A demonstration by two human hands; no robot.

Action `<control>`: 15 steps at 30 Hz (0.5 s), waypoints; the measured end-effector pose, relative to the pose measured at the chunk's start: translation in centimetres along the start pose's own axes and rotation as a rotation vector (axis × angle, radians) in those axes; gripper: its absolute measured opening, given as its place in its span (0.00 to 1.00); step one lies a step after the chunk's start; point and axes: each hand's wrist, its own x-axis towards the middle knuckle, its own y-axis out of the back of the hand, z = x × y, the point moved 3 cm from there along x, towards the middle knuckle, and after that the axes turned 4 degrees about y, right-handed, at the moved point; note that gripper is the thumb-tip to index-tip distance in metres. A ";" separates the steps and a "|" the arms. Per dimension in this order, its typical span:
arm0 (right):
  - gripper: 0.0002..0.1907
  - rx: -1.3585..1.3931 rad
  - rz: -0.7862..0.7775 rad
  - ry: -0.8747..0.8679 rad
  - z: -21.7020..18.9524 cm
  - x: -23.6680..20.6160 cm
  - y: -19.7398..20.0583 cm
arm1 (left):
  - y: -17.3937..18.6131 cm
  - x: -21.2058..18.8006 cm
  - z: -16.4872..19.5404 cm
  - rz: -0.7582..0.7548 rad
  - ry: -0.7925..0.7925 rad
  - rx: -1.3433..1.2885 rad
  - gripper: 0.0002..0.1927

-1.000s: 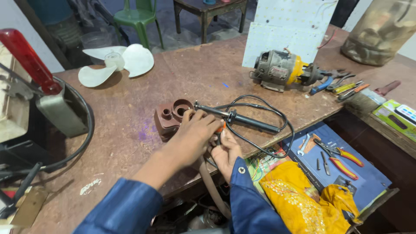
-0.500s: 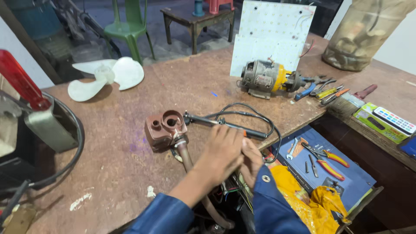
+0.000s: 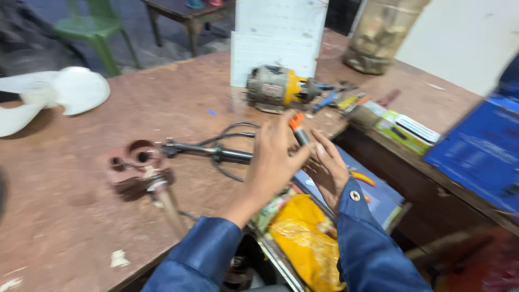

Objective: The person works on a small electric water pump at a workbench. They fit the orange impeller into the pump housing, press the housing together over the hose, pick up and reposition a soldering iron, and use pliers to handle a small orange-capped component.

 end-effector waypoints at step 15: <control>0.38 -0.375 0.087 -0.044 -4.7 -0.7 12.2 | -13.4 -2.4 -0.4 -0.233 0.401 -0.393 0.41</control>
